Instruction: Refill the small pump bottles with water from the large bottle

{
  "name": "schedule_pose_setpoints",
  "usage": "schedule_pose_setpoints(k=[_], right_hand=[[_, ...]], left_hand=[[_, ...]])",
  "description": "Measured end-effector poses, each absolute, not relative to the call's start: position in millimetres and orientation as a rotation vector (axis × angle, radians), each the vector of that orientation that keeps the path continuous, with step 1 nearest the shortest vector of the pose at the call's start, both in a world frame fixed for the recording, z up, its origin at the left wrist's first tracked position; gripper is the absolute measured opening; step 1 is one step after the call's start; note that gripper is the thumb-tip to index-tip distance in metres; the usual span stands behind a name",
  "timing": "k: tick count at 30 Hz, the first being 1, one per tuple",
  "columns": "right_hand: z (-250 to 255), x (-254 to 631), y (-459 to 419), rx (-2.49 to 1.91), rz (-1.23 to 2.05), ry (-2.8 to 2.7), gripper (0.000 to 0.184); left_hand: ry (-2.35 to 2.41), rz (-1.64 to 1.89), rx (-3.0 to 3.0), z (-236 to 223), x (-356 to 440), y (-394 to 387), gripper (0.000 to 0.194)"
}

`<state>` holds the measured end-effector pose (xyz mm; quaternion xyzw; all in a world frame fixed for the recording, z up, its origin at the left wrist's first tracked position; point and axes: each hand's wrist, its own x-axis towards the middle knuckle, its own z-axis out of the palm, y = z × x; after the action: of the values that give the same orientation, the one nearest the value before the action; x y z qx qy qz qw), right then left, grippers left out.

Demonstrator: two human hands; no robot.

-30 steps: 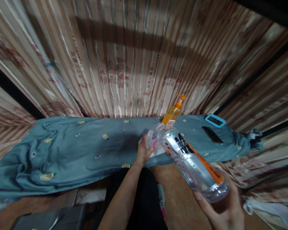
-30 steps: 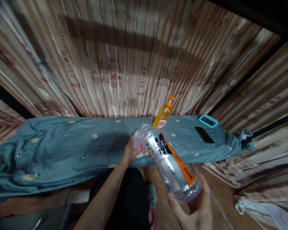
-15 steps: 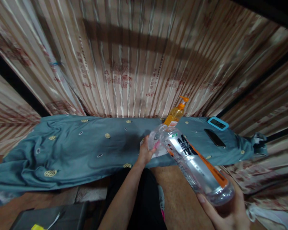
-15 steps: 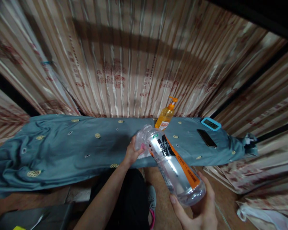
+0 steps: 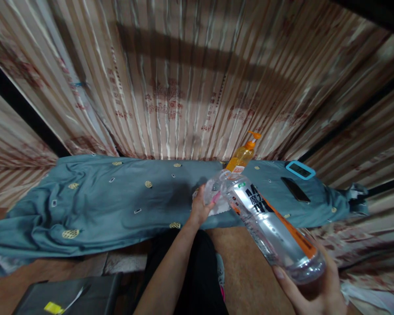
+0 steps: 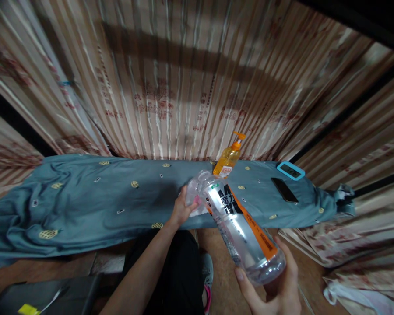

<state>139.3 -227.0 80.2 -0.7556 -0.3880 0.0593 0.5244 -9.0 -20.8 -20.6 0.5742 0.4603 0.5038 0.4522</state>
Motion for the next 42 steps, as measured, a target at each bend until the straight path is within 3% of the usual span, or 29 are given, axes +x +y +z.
schedule_pose_setpoints(k=[32,37,42], right_hand=[[72,156,-229,-1.877,0.099,-0.985,0.117],[80,145,-227,-1.812,0.079,-0.974,0.107],[87,138,-227,-1.881,0.067,-0.956,0.11]], left_hand=[[1.108,1.285,1.447,-29,-9,-20,0.068],[1.093,1.306,1.431,-29,-8,-20,0.067],[1.114,1.286,1.447,-27,-8,-20,0.066]])
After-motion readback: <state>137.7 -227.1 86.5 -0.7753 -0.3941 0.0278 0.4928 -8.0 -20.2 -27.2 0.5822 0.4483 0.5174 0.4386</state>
